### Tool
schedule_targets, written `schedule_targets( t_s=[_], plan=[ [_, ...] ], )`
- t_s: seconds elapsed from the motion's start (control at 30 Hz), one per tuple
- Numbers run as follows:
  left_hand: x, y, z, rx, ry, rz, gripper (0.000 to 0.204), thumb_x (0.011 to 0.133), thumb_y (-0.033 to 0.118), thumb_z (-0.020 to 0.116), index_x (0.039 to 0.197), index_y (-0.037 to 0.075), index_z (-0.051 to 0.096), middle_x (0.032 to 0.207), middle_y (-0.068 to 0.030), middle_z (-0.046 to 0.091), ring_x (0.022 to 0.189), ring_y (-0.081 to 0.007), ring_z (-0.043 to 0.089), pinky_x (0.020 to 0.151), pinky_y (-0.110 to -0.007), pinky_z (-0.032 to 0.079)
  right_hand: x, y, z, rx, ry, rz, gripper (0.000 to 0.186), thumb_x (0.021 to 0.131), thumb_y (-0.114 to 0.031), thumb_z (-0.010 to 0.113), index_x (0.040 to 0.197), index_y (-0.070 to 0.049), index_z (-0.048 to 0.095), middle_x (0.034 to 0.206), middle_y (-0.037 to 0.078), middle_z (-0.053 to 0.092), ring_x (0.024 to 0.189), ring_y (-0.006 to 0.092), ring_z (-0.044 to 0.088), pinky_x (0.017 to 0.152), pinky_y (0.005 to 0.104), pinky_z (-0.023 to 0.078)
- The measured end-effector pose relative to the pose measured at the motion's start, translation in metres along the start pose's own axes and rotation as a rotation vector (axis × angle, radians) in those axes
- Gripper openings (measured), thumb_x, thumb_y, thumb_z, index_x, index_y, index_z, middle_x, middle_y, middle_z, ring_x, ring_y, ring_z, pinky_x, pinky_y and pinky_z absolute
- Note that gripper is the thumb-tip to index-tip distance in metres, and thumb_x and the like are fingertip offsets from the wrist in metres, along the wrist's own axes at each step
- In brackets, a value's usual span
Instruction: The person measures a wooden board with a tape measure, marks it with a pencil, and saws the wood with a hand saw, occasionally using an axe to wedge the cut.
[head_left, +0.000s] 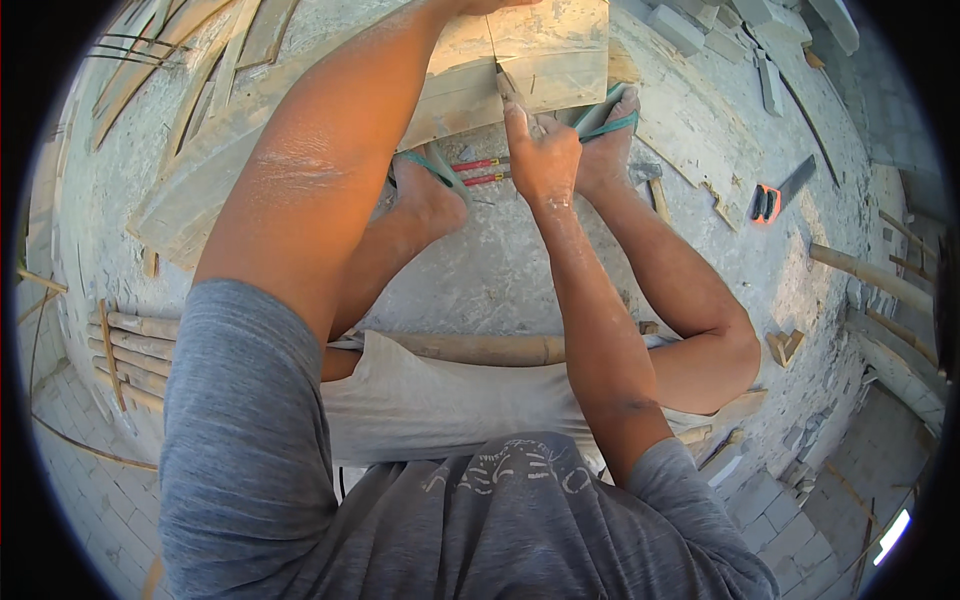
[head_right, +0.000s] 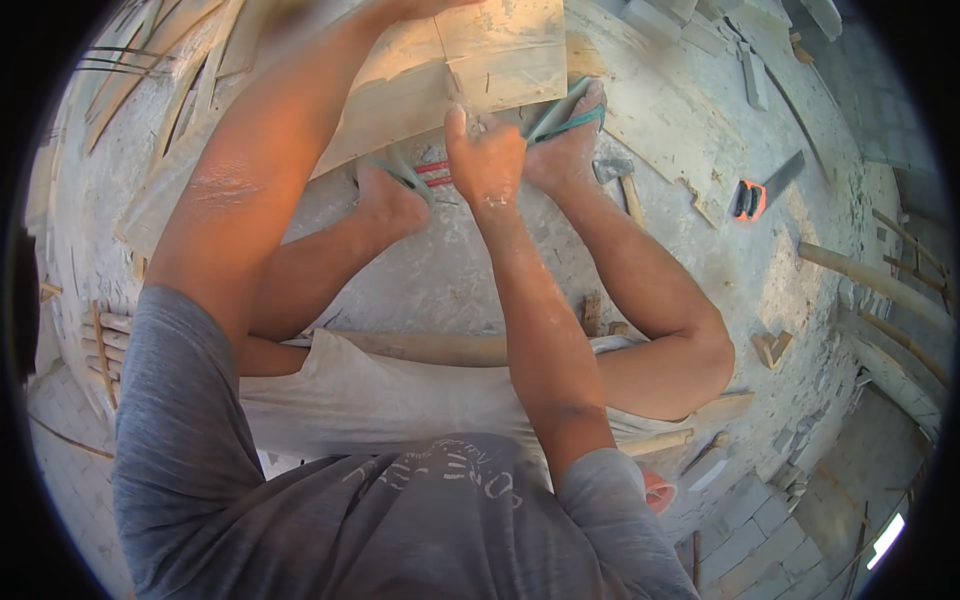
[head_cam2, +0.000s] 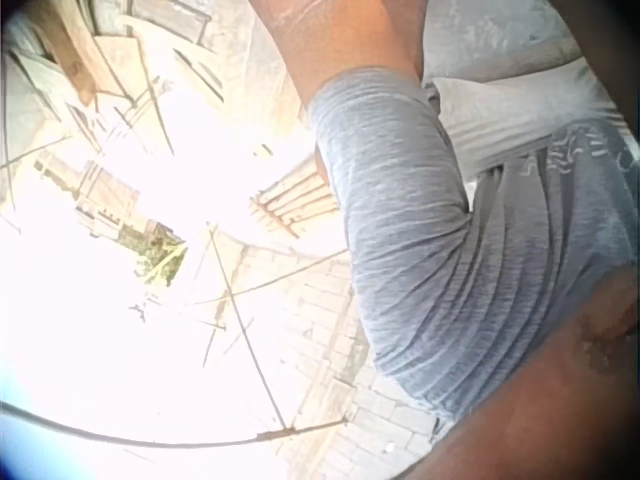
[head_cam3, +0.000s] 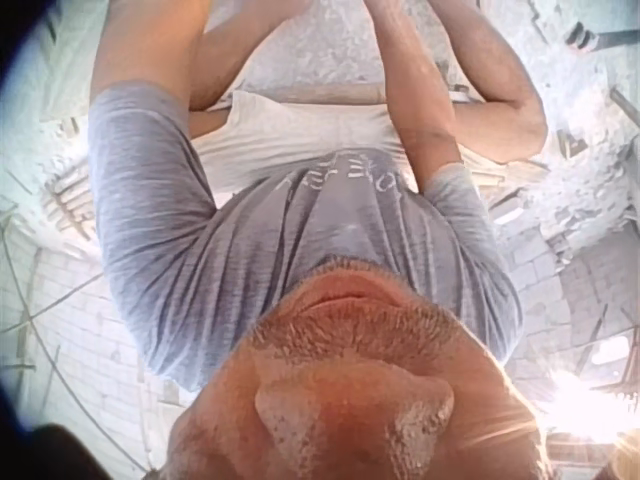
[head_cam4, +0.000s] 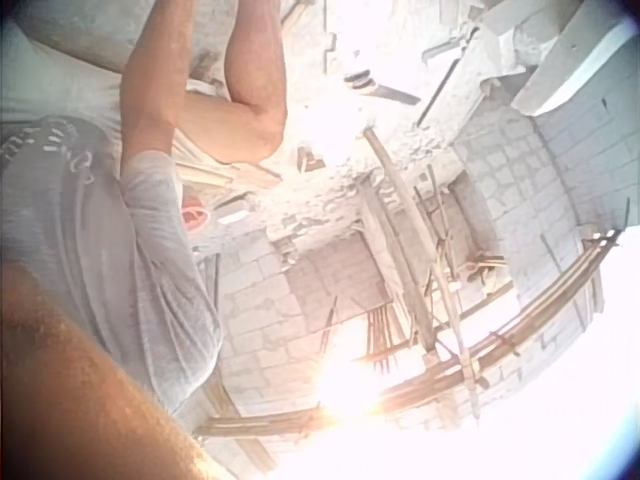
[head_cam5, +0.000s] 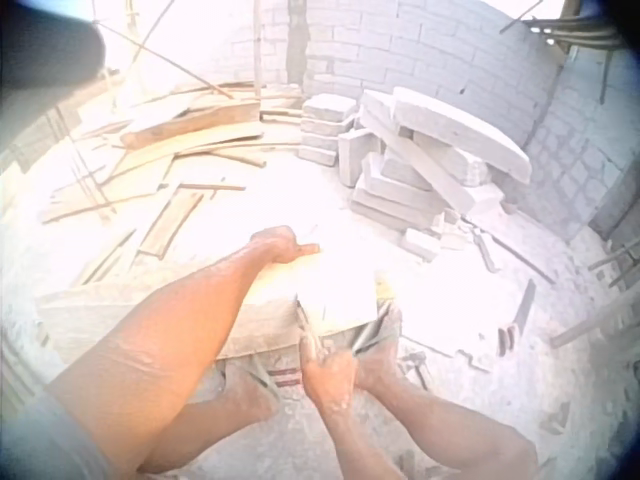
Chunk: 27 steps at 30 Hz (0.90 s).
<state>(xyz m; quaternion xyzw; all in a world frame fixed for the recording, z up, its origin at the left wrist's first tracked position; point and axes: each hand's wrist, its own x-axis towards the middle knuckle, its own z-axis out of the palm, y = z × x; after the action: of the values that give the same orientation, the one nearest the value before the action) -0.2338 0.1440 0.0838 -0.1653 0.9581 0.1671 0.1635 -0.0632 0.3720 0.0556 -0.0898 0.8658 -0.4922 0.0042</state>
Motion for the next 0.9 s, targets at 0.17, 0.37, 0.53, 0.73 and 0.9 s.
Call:
schedule_targets(
  t_s=[0.17, 0.37, 0.53, 0.73, 0.9],
  plan=[
    [0.007, -0.034, -0.003, 0.004, 0.045, -0.020, 0.099, 0.086, 0.083, 0.055, 0.135, -0.003, 0.064, 0.142, -0.0209, 0.062, 0.134, -0.0371, 0.056, 0.112, -0.047, 0.042, -0.108, -0.012, -0.077, 0.096, -0.154, 0.137, 0.042, 0.096, -0.031, 0.072, 0.073, 0.004, 0.068, 0.057, 0.018, 0.057, 0.055, 0.0119, 0.055, 0.052, 0.0364, 0.042],
    [0.009, -0.008, -0.002, 0.011, -0.006, 0.024, 0.099, 0.086, 0.082, 0.055, 0.136, -0.002, 0.063, 0.143, -0.0223, 0.060, 0.135, -0.0371, 0.055, 0.113, -0.047, 0.041, -0.016, 0.012, 0.004, -0.057, 0.013, -0.082, 0.041, 0.096, -0.029, 0.072, 0.071, 0.003, 0.066, 0.057, 0.017, 0.056, 0.058, 0.0097, 0.057, 0.052, 0.0355, 0.042],
    [-0.008, -0.033, 0.000, -0.091, 0.028, -0.015, 0.097, 0.088, 0.082, 0.054, 0.136, -0.002, 0.063, 0.144, -0.0232, 0.059, 0.136, -0.0367, 0.054, 0.113, -0.047, 0.042, -0.080, -0.014, -0.060, 0.029, -0.163, 0.136, 0.041, 0.097, -0.031, 0.071, 0.072, 0.002, 0.068, 0.056, 0.013, 0.057, 0.059, 0.0093, 0.056, 0.052, 0.0344, 0.041],
    [0.034, -0.053, 0.024, 0.108, 0.002, 0.087, 0.096, 0.089, 0.081, 0.052, 0.140, 0.000, 0.061, 0.148, -0.0215, 0.056, 0.141, -0.0336, 0.050, 0.115, -0.048, 0.040, -0.043, 0.002, -0.015, 0.048, -0.161, 0.139, 0.042, 0.096, -0.035, 0.070, 0.083, 0.005, 0.074, 0.058, 0.014, 0.058, 0.059, 0.0107, 0.054, 0.057, 0.0331, 0.045],
    [0.014, -0.004, 0.026, 0.037, -0.101, -0.019, 0.099, 0.089, 0.081, 0.051, 0.146, 0.001, 0.055, 0.152, -0.0179, 0.053, 0.143, -0.0341, 0.048, 0.117, -0.049, 0.038, -0.035, 0.020, -0.020, 0.094, -0.140, 0.228, 0.045, 0.097, -0.036, 0.069, 0.082, 0.006, 0.073, 0.060, 0.005, 0.056, 0.059, 0.0090, 0.049, 0.055, 0.0314, 0.040]
  ],
)
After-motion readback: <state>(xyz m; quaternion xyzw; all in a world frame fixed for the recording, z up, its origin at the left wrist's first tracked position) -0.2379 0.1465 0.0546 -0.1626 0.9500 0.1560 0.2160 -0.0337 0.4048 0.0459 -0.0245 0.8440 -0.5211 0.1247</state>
